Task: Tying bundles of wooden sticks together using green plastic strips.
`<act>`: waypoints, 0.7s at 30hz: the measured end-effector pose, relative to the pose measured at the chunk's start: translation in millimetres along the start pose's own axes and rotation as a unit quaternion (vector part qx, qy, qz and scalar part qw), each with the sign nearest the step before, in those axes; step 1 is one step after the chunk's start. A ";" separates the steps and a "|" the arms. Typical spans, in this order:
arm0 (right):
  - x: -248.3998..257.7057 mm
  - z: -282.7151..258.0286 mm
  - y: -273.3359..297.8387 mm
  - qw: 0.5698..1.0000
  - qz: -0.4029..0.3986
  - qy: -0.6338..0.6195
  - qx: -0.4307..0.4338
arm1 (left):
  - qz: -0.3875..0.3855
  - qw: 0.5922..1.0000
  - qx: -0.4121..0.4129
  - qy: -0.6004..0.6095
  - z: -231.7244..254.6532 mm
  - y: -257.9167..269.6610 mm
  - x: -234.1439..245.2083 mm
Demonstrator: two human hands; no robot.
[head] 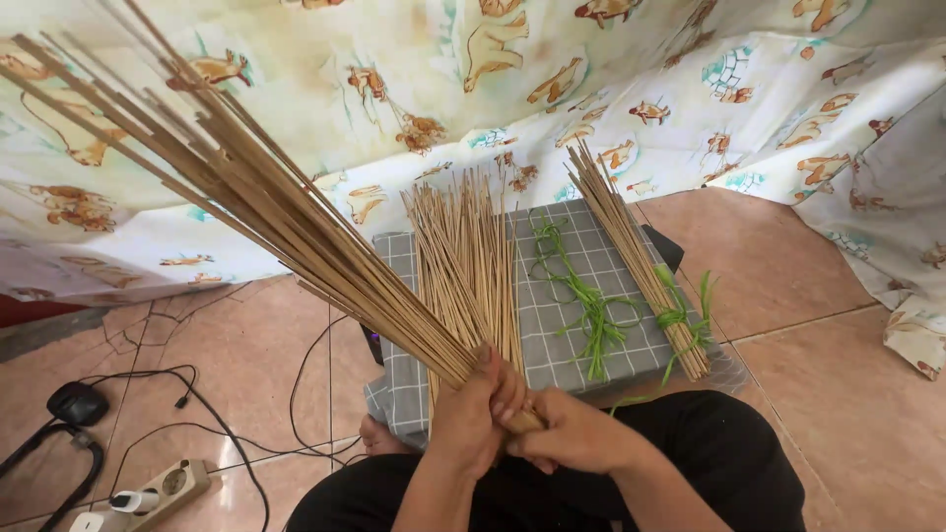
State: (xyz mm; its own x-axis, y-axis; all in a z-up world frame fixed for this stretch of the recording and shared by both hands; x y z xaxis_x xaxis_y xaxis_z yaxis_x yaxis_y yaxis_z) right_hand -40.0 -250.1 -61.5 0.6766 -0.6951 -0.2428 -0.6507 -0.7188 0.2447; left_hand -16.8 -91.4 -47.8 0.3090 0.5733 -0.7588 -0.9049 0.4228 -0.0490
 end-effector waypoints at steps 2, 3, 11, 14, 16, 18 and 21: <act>-5.1 1.7 -2.5 0.999 0.037 0.020 -0.003 | 0.011 0.999 -0.011 -0.042 7.2 -0.9 -9.1; -8.1 3.4 -2.7 0.996 0.073 0.040 -0.008 | 0.024 0.996 -0.023 -0.083 10.2 -0.1 -13.7; 9.1 -38.0 23.6 0.945 0.209 0.247 -0.042 | 0.221 0.851 -0.059 -0.473 45.4 23.6 -42.9; 11.9 -40.8 32.8 0.896 0.251 0.339 -0.138 | 0.088 0.587 -0.214 -0.776 71.1 31.5 -84.9; 8.7 -29.7 33.0 0.868 0.252 0.393 -0.167 | -0.030 0.417 -0.264 -0.869 71.1 22.3 -95.3; 2.4 -8.3 28.8 0.826 0.251 0.499 -0.079 | -0.167 0.249 -0.068 -0.952 53.6 7.6 -82.9; -23.6 -41.0 34.6 0.839 0.182 0.512 -0.012 | -0.307 0.166 0.214 -0.912 40.9 -13.6 -88.9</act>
State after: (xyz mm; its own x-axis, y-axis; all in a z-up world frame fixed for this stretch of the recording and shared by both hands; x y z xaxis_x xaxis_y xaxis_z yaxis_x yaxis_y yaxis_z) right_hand -64.4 -258.3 -8.9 0.3839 -0.4887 0.7835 -0.8798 -0.4512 0.1497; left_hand -20.0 -119.4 46.9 0.2324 -0.5779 0.7823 -0.5560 0.5810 0.5944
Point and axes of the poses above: each hand's wrist, its own y-axis away from the middle knuckle, its own x-axis out of the back of the hand, z = x × y, the point moved 1 cm from there along -y, towards the middle knuckle, and after that the axes turned 12 degrees about -z, right-handed, at the moved point
